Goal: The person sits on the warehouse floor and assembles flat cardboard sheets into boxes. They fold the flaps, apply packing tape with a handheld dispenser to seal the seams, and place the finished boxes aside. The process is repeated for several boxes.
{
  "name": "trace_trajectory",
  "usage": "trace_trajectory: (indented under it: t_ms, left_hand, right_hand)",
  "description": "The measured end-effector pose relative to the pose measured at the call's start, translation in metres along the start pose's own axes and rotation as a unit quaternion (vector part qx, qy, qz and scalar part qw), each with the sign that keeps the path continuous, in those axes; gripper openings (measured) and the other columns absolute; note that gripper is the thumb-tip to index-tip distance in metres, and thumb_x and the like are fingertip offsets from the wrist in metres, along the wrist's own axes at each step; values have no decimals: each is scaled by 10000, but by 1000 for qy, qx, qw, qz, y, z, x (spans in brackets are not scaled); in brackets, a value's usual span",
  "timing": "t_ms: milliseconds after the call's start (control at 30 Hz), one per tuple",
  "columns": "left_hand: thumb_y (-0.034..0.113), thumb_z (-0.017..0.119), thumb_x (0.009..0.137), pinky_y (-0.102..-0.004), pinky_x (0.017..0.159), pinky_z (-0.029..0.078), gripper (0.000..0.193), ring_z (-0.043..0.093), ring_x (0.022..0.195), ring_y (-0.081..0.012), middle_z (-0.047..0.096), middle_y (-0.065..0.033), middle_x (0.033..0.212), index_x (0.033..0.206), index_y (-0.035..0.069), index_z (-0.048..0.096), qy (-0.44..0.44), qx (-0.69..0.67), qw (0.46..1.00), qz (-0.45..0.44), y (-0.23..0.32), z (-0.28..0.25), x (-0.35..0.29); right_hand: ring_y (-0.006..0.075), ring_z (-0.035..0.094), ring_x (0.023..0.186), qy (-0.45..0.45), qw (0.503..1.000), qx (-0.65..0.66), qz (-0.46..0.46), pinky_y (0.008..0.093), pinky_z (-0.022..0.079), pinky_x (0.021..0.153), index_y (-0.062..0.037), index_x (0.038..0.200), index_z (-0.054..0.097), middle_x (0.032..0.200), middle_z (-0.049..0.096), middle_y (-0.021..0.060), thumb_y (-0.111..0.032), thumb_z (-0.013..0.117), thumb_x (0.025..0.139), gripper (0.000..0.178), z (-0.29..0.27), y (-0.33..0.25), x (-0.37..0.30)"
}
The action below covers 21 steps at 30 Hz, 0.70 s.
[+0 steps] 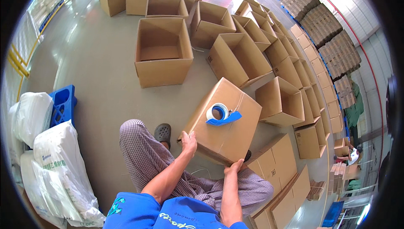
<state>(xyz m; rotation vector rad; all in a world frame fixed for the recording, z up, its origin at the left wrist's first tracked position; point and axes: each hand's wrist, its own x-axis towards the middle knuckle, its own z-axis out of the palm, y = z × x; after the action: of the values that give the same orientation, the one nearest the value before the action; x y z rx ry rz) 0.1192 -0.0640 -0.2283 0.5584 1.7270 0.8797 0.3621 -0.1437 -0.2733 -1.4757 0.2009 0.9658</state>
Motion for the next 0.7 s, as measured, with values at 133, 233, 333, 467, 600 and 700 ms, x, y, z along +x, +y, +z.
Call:
trace_trajectory:
  t_ms: [133, 233, 333, 467, 600, 700]
  left_hand:
    - [310, 466, 986, -389, 1145, 249, 781, 238, 1419, -382, 202, -313, 1515, 1488, -39, -19, -1, -63, 994, -86, 28, -5, -19]
    - [260, 487, 954, -381, 1173, 179, 820, 132, 1453, -352, 88, -293, 1547, 1486, -38, -62, -11, -69, 994, -85, 26, -9, -22]
    - [207, 511, 910, -381, 1185, 145, 862, 94, 1466, -339, 49, -293, 1556, 1486, -40, -81, -55, -42, 998, -12, 10, -2, -37]
    - [217, 593, 871, -414, 1128, 290, 775, 316, 1379, -408, 293, -321, 1477, 1483, -28, 187, -193, 90, 953, 216, 49, -24, -92]
    - [201, 696, 813, -432, 1123, 305, 745, 373, 1355, -360, 397, -223, 1444, 1443, 29, 338, -79, 233, 808, 535, 90, -10, -69]
    - [186, 652, 819, -488, 1143, 237, 711, 319, 1395, -341, 407, -201, 1450, 1440, 21, 346, -82, 397, 692, 597, 113, -2, -18]
  right_hand:
    - [272, 289, 1357, 16, 999, 3, 50, 576, 280, 1052, -240, 1479, 236, 1520, 276, 34, -878, 270, 780, 947, 24, 6, -19]
    - [312, 245, 1396, 27, 998, -50, 32, 600, 277, 1053, -220, 1503, 178, 1554, 210, 58, -870, 291, 780, 979, 36, 3, -41]
    - [334, 258, 1391, 28, 994, -101, 30, 627, 272, 1046, -193, 1505, 175, 1562, 180, 80, -830, 358, 803, 965, 20, 2, -37]
    - [299, 350, 1334, 55, 989, -132, -29, 504, 335, 1049, -111, 1482, 181, 1507, 264, 121, -719, 469, 859, 917, 4, 1, -30]
    - [261, 440, 1238, 26, 986, -105, -123, 396, 389, 1013, -47, 1414, 255, 1399, 390, 136, -570, 567, 904, 794, -1, 2, -25]
    - [259, 446, 1228, 43, 986, -116, -110, 400, 379, 1014, -37, 1396, 281, 1371, 418, 137, -526, 567, 922, 738, 9, 1, -46]
